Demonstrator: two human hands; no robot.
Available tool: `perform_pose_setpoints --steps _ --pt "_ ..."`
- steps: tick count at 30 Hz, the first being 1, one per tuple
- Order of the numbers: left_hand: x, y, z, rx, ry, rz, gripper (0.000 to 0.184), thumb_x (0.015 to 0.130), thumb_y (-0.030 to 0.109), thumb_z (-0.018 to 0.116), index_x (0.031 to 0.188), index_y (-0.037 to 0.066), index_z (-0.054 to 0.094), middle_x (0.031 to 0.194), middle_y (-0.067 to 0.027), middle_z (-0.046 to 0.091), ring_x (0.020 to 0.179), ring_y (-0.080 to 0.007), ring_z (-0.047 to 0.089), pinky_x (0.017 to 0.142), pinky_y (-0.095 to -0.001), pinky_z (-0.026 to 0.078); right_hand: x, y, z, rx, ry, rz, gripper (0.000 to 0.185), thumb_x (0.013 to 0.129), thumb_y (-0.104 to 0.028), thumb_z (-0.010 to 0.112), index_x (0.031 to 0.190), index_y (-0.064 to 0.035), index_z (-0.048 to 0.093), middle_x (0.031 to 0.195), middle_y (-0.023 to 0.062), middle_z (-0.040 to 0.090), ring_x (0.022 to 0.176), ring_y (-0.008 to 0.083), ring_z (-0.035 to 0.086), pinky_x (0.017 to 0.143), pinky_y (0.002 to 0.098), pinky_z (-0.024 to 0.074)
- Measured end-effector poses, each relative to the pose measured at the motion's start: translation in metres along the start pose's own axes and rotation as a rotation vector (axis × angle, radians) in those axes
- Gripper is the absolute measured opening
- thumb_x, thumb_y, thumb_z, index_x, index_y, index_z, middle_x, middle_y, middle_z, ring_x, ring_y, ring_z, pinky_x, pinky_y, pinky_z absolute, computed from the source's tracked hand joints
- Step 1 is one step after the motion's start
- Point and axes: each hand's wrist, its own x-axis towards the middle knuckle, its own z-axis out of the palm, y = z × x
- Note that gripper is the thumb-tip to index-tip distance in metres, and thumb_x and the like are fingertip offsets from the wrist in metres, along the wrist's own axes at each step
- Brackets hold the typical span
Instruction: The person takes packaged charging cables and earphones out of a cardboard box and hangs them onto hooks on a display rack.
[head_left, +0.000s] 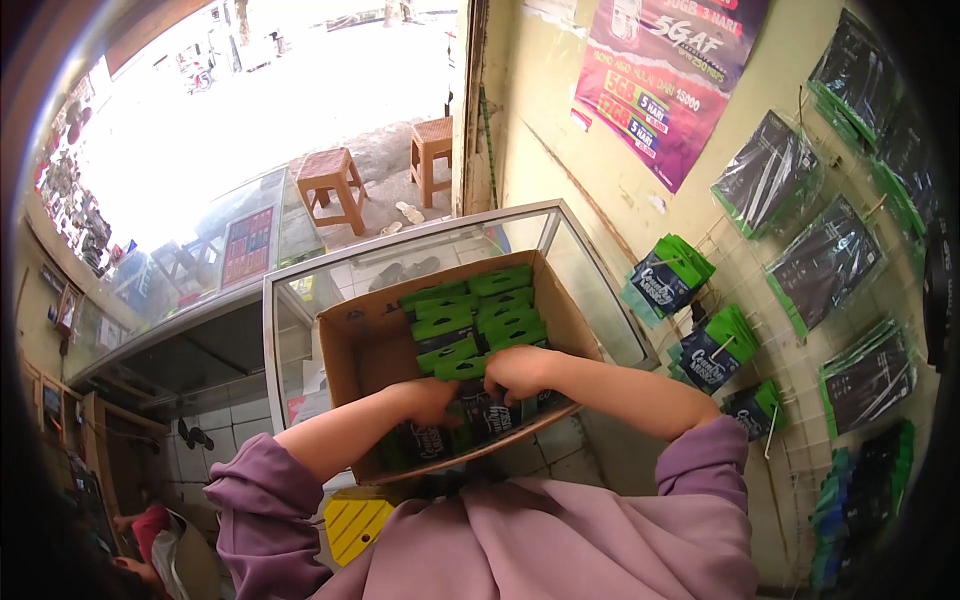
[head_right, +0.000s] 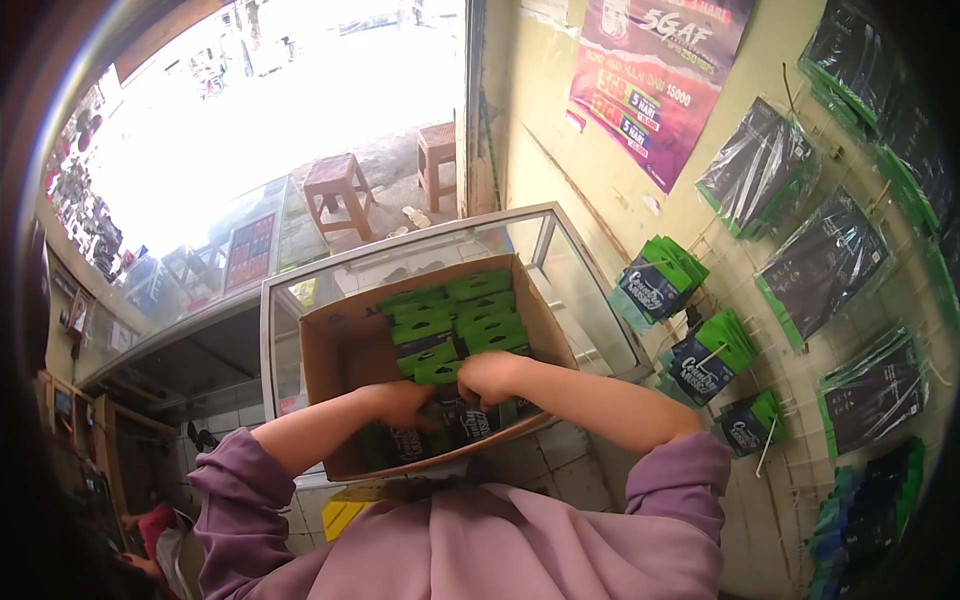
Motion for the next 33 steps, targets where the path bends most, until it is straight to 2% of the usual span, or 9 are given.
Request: perform_pose_setpoints --steps 3,6,12,18,24,25,26,29,33 --pt "0.006 0.002 0.004 -0.018 0.172 0.256 0.054 0.083 0.033 0.074 0.122 0.000 0.058 0.108 -0.0251 0.068 0.100 -0.0415 0.065 0.085 -0.0486 0.051 -0.003 -0.008 -0.010 0.136 -0.068 0.079 0.022 0.071 -0.011 0.081 0.092 -0.0122 0.076 0.099 0.0113 0.071 0.095 0.0312 0.068 0.081 0.0433 0.0541" --pt "-0.013 0.029 -0.014 -0.095 0.195 0.191 0.039 0.086 0.022 0.072 0.117 0.001 0.062 0.107 -0.0253 0.067 0.103 -0.0421 0.063 0.087 -0.0460 0.050 -0.014 -0.013 -0.026 0.133 0.070 0.090 0.017 0.076 -0.011 0.075 0.093 -0.0101 0.075 0.090 0.0120 0.071 0.091 0.0311 0.068 0.079 0.0423 0.0531" --pt "-0.053 0.048 -0.052 -0.248 0.508 0.231 0.029 0.083 0.011 0.073 0.108 -0.001 0.065 0.094 -0.0229 0.070 0.093 -0.0408 0.066 0.077 -0.0429 0.051 -0.052 -0.011 -0.058 0.206 0.596 -0.130 0.014 0.078 -0.013 0.074 0.090 -0.0059 0.075 0.087 0.0111 0.070 0.090 0.0295 0.067 0.081 0.0395 0.0526" --pt "-0.090 0.070 -0.073 -0.257 0.689 0.319 0.028 0.081 0.011 0.076 0.103 -0.001 0.064 0.088 -0.0185 0.070 0.085 -0.0295 0.069 0.079 -0.0395 0.052 -0.106 -0.039 -0.085 0.283 0.896 -0.114 0.032 0.079 -0.023 0.081 0.110 -0.0129 0.076 0.100 0.0087 0.074 0.087 0.0203 0.068 0.078 0.0321 0.0516" --pt "-0.140 0.124 -0.064 -0.431 1.098 0.337 0.029 0.077 0.017 0.083 0.098 0.002 0.067 0.090 -0.0088 0.071 0.089 -0.0192 0.068 0.087 -0.0383 0.052 -0.175 -0.112 -0.086 0.501 0.948 0.140 0.043 0.078 -0.003 0.079 0.120 -0.0118 0.072 0.107 0.0022 0.074 0.094 0.0056 0.063 0.081 0.0234 0.0501" --pt "-0.144 0.128 -0.062 -0.425 1.133 0.331 0.036 0.076 0.009 0.084 0.105 0.004 0.064 0.095 -0.0068 0.070 0.093 -0.0169 0.068 0.086 -0.0358 0.055 -0.182 -0.118 -0.078 0.540 1.093 0.090 0.043 0.078 -0.001 0.078 0.119 -0.0122 0.072 0.101 0.0004 0.074 0.082 0.0057 0.055 0.071 0.0223 0.0454" --pt "-0.152 0.139 -0.057 -0.424 1.120 0.355 0.036 0.076 0.009 0.084 0.105 0.004 0.064 0.095 -0.0068 0.070 0.093 -0.0169 0.068 0.086 -0.0358 0.055 -0.189 -0.125 -0.068 0.576 1.236 0.038 0.043 0.077 0.000 0.077 0.118 -0.0126 0.073 0.096 -0.0014 0.074 0.070 0.0058 0.048 0.062 0.0212 0.0406" --pt "-0.171 0.167 -0.040 -1.079 1.039 0.612 0.059 0.076 -0.007 0.080 0.123 0.006 0.045 0.107 -0.0122 0.065 0.094 -0.0179 0.069 0.077 -0.0280 0.060 -0.216 -0.157 -0.041 0.696 1.425 0.035 0.047 0.079 0.007 0.075 0.124 -0.0068 0.068 0.098 -0.0001 0.074 0.079 0.0052 0.060 0.068 0.0200 0.0482" --pt "-0.159 0.190 0.001 -1.254 0.826 0.755 0.047 0.082 -0.008 0.074 0.120 0.004 0.048 0.107 -0.0106 0.066 0.094 -0.0153 0.067 0.079 -0.0272 0.057 -0.247 -0.195 0.004 0.831 1.691 0.105 0.057 0.082 0.010 0.073 0.134 -0.0024 0.055 0.100 0.0068 0.074 0.095 0.0119 0.068 0.079 0.0247 0.0550"
